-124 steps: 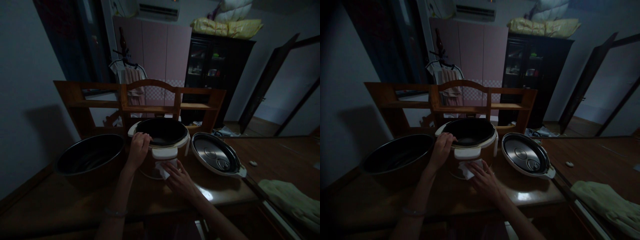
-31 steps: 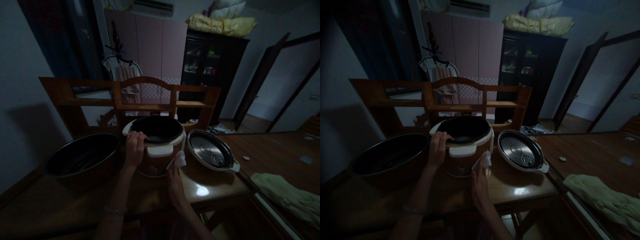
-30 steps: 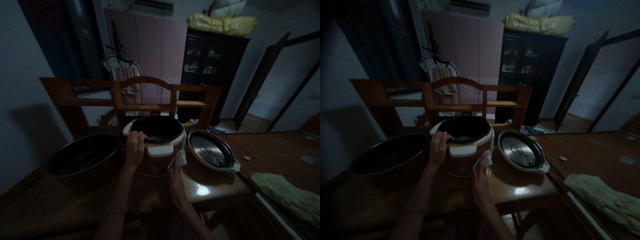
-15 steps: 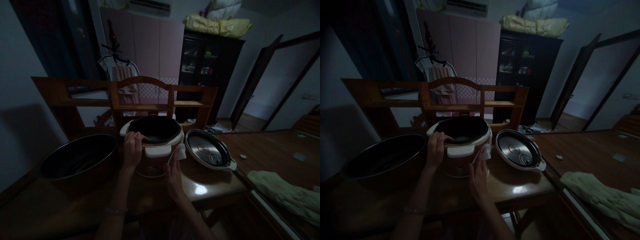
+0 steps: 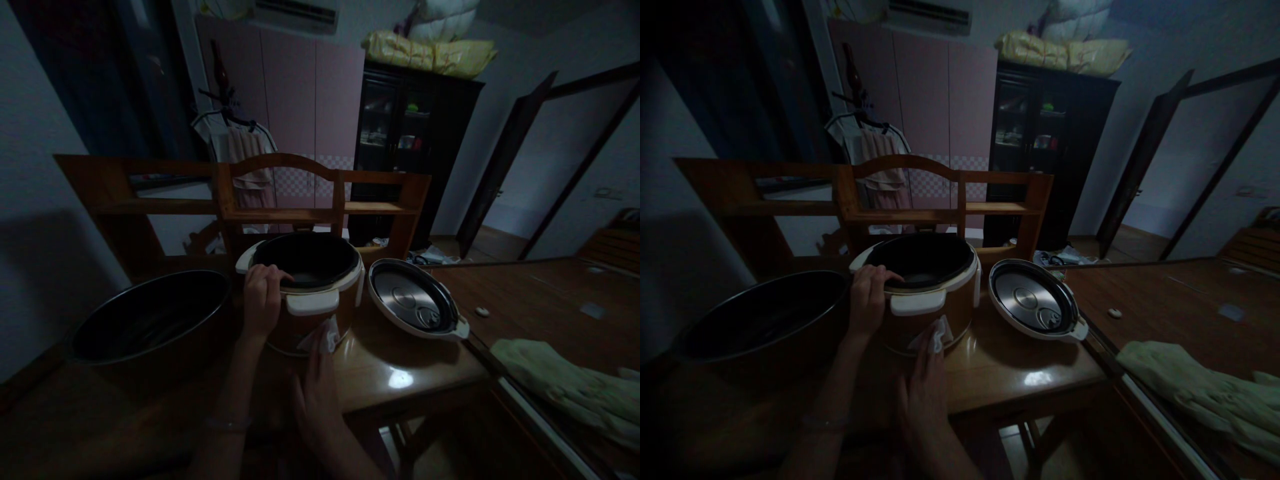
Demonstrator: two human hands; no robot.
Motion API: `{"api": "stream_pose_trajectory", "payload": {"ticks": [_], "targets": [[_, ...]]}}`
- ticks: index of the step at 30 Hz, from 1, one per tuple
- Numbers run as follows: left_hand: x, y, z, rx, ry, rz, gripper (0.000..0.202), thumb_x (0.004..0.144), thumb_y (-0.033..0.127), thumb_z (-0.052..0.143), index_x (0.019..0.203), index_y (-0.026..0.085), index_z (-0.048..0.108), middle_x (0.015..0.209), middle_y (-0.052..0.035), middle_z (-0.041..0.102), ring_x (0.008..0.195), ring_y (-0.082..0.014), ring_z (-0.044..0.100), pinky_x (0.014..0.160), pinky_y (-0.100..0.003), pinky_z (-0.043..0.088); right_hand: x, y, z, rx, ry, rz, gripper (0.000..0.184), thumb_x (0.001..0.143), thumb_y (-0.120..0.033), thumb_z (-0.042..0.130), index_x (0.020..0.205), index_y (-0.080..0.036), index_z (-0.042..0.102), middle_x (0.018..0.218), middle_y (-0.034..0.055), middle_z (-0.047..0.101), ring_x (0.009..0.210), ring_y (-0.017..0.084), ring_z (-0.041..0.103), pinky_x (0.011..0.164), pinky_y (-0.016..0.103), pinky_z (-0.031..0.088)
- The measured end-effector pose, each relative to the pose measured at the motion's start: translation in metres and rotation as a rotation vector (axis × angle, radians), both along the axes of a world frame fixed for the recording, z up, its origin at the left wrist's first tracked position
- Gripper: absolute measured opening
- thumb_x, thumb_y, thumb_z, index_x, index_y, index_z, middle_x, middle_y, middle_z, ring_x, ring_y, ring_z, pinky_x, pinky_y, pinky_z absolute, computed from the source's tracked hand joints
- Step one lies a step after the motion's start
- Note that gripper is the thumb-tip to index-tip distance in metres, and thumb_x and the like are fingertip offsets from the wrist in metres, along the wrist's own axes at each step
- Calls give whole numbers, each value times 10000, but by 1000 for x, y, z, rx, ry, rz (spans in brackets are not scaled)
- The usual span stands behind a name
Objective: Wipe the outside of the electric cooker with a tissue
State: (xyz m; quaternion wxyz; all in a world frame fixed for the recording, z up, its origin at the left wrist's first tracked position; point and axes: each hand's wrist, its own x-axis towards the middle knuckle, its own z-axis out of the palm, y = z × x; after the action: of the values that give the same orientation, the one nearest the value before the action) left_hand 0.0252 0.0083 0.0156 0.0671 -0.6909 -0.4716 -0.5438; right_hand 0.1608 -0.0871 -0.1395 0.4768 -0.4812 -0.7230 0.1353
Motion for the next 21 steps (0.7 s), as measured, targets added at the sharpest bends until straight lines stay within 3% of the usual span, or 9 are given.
{"api": "stream_pose_trajectory", "payload": {"ticks": [3,6,10,15,18,21], "targets": [[-1,0,0,-3,9,4,564,1059,360,216,791,256,700,813,-47,651,897,-244,563,990,-444,384,-10,1,-3,85,-85,10,954,971,-348,549,1612,-222,-146,1696,76,-108,1553,406,11,1197,703,272],[-1,-1,0,-10,9,0,553,1059,363,221,802,250,697,813,-47,649,897,-244,566,991,-443,386,-9,8,6,100,-101,-48,939,985,-380,532,1614,-210,-144,1698,79,-95,1555,403,25,1203,687,275],[-1,-3,2,-12,8,-16,530,1058,348,236,811,248,694,831,-47,658,913,-244,565,976,-437,388,8,23,34,23,48,-166,881,1031,-498,438,1609,-208,-161,1697,66,-90,1565,351,-14,1219,645,255],[0,-2,1,2,-17,-9,519,1057,336,242,787,244,675,808,-42,632,890,-235,563,977,-432,385,42,52,67,-14,227,-108,795,1055,-562,307,1610,-221,-148,1698,34,-78,1570,250,-28,1257,560,170],[0,-1,0,12,-6,-11,517,1054,329,241,772,246,666,796,-43,623,886,-237,559,981,-435,382,59,66,70,-74,326,-77,775,1045,-608,289,1623,-246,-80,1701,16,-44,1570,217,-14,1267,527,123],[0,0,-1,9,-3,-1,515,1052,335,238,767,248,657,796,-45,622,889,-240,559,991,-436,382,66,73,61,-153,413,-59,792,1031,-645,289,1627,-249,-50,1701,11,-26,1568,197,-16,1274,503,85]]}}
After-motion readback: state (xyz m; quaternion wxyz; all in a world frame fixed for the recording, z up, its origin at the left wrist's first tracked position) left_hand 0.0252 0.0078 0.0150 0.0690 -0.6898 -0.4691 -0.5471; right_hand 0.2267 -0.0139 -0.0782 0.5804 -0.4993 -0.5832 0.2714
